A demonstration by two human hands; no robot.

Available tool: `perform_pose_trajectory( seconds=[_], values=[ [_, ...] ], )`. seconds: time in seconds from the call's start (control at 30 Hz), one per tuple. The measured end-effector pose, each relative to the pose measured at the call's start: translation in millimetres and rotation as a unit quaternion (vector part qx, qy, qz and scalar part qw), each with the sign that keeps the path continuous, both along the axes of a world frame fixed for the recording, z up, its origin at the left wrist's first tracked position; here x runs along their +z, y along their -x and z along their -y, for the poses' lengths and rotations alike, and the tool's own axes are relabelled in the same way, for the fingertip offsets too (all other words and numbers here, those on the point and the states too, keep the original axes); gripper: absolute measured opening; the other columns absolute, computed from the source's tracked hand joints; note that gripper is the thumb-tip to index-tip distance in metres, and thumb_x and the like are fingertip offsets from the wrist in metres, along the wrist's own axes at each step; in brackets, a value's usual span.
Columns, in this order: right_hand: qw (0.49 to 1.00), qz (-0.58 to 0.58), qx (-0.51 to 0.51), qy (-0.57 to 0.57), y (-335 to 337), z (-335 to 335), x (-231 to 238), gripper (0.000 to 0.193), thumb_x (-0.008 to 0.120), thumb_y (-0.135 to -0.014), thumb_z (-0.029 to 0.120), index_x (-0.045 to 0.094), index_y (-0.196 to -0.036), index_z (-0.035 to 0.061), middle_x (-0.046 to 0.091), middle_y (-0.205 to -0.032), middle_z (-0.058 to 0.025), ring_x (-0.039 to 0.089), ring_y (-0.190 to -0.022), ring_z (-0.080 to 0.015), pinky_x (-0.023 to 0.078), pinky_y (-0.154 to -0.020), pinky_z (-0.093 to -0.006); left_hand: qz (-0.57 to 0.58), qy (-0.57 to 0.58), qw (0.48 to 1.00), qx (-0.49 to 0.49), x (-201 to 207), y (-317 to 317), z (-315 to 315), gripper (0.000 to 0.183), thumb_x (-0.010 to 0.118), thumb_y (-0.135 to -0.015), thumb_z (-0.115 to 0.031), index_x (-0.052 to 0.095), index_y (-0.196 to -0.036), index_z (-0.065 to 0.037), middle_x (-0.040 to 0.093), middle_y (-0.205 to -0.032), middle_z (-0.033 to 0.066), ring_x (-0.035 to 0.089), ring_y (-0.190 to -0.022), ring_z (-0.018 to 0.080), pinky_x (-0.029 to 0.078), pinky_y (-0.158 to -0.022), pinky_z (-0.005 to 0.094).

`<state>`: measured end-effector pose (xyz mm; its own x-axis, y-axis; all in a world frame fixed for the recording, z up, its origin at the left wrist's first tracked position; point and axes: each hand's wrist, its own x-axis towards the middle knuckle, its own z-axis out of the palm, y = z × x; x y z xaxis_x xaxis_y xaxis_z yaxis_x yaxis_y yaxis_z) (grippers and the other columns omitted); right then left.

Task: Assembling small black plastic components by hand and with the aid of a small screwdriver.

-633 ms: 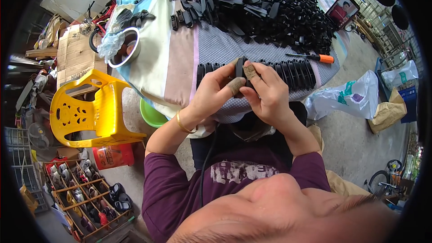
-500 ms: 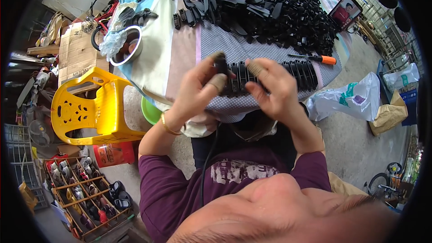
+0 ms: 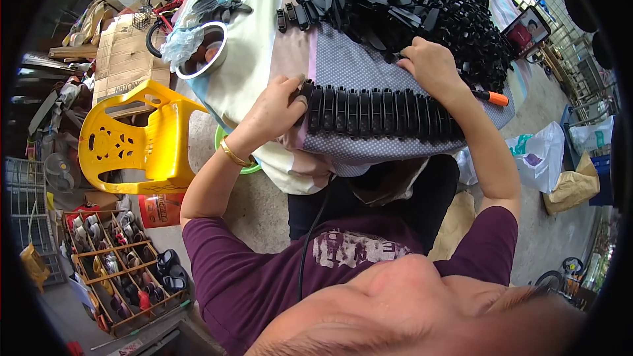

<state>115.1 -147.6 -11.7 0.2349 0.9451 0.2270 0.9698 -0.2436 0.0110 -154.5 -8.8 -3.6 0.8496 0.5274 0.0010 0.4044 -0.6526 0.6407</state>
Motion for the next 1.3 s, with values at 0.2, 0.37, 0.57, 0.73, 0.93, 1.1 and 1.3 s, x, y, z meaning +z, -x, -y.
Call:
perform_pose_trajectory(
  seconds=[0.2, 0.37, 0.57, 0.73, 0.93, 1.1, 1.3],
  values=[
    [0.995, 0.087, 0.041, -0.006, -1.1, -2.8, -7.9, 0.013, 0.062, -0.078, 0.018, 0.064, -0.079, 0.0053, 0.056, -0.078, -0.0074, 0.061, -0.076, -0.0239, 0.050, -0.067, -0.0349, 0.008, -0.025, 0.999, -0.036, 6.7, 5.8, -2.3, 0.042, 0.052, -0.081, -0.007, 0.050, -0.123, -0.003, 0.051, -0.089, 0.0163, 0.054, -0.075, 0.0243, 0.045, -0.072, 0.0325],
    [0.994, 0.064, 0.070, -0.056, -4.4, 5.6, -3.9, 0.006, 0.058, -0.079, 0.009, 0.060, -0.076, 0.0038, 0.054, -0.078, -0.0069, 0.059, -0.077, -0.0222, 0.050, -0.065, -0.0342, -0.012, -0.095, 0.994, -0.057, 9.3, -7.6, -22.1, 0.039, 0.055, -0.084, -0.012, 0.051, -0.122, -0.004, 0.053, -0.093, 0.0182, 0.056, -0.077, 0.0266, 0.046, -0.072, 0.0345],
    [0.992, 0.046, 0.052, -0.107, -2.1, 7.8, 1.8, 0.008, 0.058, -0.081, 0.011, 0.058, -0.083, 0.0030, 0.053, -0.079, -0.0086, 0.059, -0.074, -0.0251, 0.049, -0.063, -0.0341, 0.100, -0.220, 0.966, 0.097, -8.2, -64.0, -91.1, 0.040, 0.061, -0.081, -0.022, 0.055, -0.114, -0.001, 0.056, -0.098, 0.0207, 0.056, -0.088, 0.0334, 0.045, -0.078, 0.0395],
    [0.976, -0.066, 0.093, -0.188, 33.3, 35.4, 27.4, 0.008, 0.058, -0.081, 0.007, 0.058, -0.086, 0.0008, 0.056, -0.077, -0.0121, 0.059, -0.069, -0.0292, 0.047, -0.060, -0.0358, -0.028, -0.266, 0.945, 0.189, -17.2, -85.2, -136.2, 0.038, 0.062, -0.075, -0.022, 0.060, -0.100, 0.005, 0.061, -0.094, 0.0252, 0.059, -0.091, 0.0368, 0.046, -0.083, 0.0427],
    [0.949, -0.177, 0.105, -0.239, 48.2, 64.7, 35.8, 0.011, 0.060, -0.076, -0.002, 0.060, -0.088, -0.0023, 0.059, -0.077, -0.0134, 0.059, -0.064, -0.0250, 0.047, -0.057, -0.0295, 0.151, -0.210, 0.948, 0.185, -18.4, -70.0, -121.0, 0.042, 0.058, -0.068, -0.015, 0.059, -0.105, 0.003, 0.062, -0.071, 0.0146, 0.061, -0.070, 0.0207, 0.048, -0.068, 0.0305],
    [0.905, -0.265, 0.106, -0.316, 70.7, 52.4, 33.7, 0.013, 0.060, -0.073, -0.006, 0.061, -0.086, -0.0021, 0.061, -0.077, -0.0099, 0.057, -0.060, -0.0138, 0.046, -0.053, -0.0233, 0.231, -0.052, 0.970, 0.060, 9.8, -59.0, -18.3, 0.035, 0.059, -0.073, -0.010, 0.057, -0.106, 0.001, 0.054, -0.092, 0.0189, 0.057, -0.080, 0.0326, 0.047, -0.072, 0.0363],
    [0.867, -0.192, 0.211, -0.409, 76.9, 28.9, 32.3, 0.014, 0.065, -0.073, -0.005, 0.061, -0.086, -0.0014, 0.065, -0.085, -0.0121, 0.061, -0.068, -0.0163, 0.047, -0.058, -0.0241, 0.186, -0.062, 0.978, -0.074, 38.4, -45.7, 45.0, 0.039, 0.066, -0.070, -0.002, 0.059, -0.109, -0.004, 0.055, -0.087, 0.0081, 0.058, -0.077, 0.0152, 0.045, -0.068, 0.0244]
  ],
)
